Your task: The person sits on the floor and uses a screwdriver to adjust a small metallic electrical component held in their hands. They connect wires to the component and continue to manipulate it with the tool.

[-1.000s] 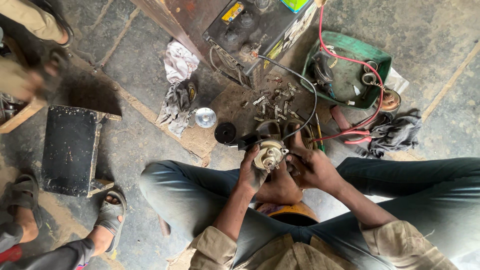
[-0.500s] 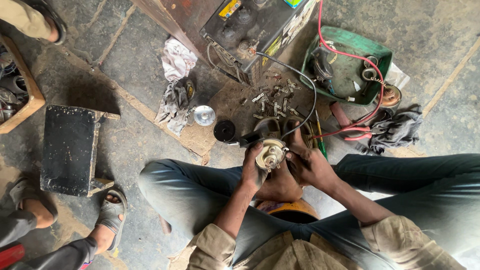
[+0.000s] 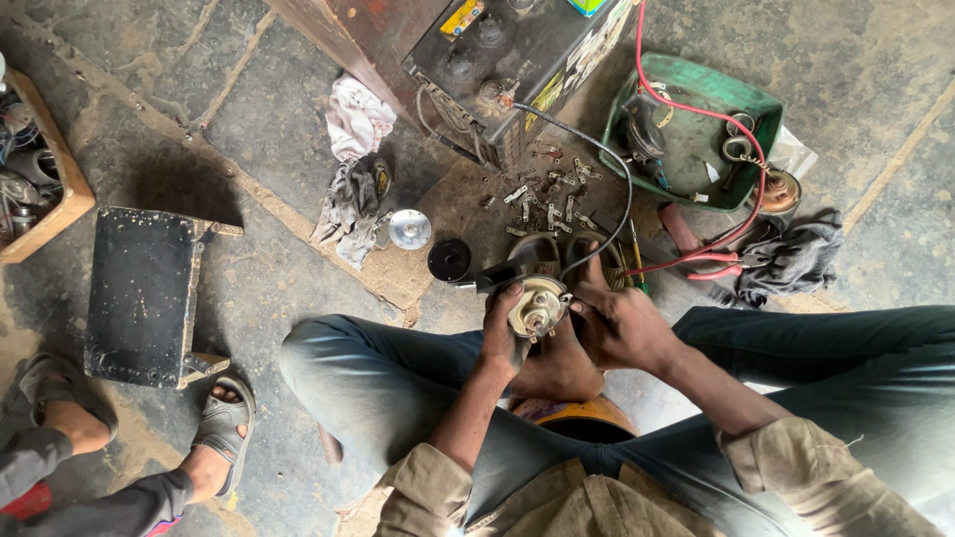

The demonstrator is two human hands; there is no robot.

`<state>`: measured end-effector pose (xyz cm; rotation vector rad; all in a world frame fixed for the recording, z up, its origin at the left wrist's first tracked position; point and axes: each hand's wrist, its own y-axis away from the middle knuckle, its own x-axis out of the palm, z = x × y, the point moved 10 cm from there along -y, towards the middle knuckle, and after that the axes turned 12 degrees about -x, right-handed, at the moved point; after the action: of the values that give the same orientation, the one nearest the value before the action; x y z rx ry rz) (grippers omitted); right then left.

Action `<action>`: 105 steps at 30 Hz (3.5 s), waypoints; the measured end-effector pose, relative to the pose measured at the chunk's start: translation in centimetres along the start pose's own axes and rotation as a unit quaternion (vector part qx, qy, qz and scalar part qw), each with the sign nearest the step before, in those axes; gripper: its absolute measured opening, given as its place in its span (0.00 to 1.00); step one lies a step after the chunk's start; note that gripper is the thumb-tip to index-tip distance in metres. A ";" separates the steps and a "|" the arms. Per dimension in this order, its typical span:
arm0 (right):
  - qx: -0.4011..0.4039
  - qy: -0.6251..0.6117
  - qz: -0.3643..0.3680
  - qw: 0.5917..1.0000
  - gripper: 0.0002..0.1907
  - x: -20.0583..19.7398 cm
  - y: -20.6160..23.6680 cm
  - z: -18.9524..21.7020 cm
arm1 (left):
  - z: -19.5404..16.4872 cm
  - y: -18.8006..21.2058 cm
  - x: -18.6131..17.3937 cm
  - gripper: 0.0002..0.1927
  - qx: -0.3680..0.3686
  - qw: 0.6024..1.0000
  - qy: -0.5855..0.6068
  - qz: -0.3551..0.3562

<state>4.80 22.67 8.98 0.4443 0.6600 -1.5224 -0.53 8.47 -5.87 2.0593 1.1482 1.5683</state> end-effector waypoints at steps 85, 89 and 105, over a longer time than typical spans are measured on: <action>0.088 -0.041 0.021 0.995 0.11 1.2 0.3 -2.5 | -0.5 0.2 -0.9 0.27 -0.028 0.993 -0.040 -0.109; 0.047 -0.038 0.018 0.998 0.14 0.9 0.3 -2.6 | -0.3 -0.1 -0.8 0.27 -0.032 0.995 -0.034 -0.091; -0.039 0.203 0.251 0.946 0.38 0.8 -0.5 -1.6 | 0.8 -0.2 -0.3 0.29 -0.078 0.991 -0.092 -0.058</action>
<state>4.07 23.06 7.35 0.8107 0.8447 -0.9213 0.14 8.58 -6.46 1.9507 1.0252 1.3383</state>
